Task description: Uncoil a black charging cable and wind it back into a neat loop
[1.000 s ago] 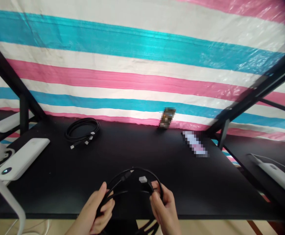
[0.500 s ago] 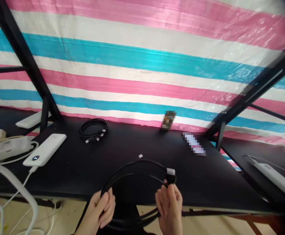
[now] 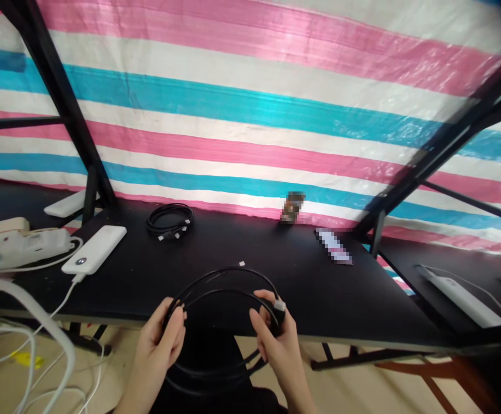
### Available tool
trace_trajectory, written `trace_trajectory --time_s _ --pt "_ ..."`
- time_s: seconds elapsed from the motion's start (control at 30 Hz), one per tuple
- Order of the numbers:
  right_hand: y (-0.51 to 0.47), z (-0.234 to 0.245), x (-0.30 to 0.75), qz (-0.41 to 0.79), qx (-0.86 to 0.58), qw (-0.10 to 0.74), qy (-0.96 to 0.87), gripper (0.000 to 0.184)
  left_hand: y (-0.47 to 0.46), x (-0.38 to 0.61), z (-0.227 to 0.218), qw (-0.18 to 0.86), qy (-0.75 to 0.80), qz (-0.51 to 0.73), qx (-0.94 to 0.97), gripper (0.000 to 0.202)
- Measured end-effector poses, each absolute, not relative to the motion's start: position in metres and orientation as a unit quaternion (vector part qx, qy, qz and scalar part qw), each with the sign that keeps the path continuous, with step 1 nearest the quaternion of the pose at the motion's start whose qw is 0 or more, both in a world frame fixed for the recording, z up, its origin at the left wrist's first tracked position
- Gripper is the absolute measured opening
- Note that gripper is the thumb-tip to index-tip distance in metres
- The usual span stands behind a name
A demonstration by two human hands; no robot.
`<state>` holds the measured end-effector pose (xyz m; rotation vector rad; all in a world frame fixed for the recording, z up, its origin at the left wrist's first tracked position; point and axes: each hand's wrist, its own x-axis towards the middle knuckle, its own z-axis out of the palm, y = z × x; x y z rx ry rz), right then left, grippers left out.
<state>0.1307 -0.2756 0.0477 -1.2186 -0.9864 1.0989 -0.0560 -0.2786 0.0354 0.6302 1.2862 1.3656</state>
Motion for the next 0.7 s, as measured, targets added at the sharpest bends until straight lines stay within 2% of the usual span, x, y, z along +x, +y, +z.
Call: trace_trajectory --time_s 0.27,0.4,0.5,0.7 --pt "-0.289 0.051 0.137 0.45 -0.512 0.562 -0.468 0.027 -0.284 -0.055 0.045 0.515 0.528 0.503 0.45 0.035" --pt "-0.293 0.057 0.142 0.453 -0.5 0.577 -0.46 0.028 -0.281 -0.067 0.048 0.445 0.56 0.473 0.515 0.046" --pt "-0.297 0.064 0.151 0.435 -0.495 0.58 -0.479 0.026 -0.279 -0.072 0.056 0.413 0.555 0.434 0.577 0.042" --pt "-0.299 0.081 0.159 0.325 -0.459 0.574 -0.595 0.008 -0.281 -0.065 0.077 0.47 0.488 0.383 0.628 0.059"
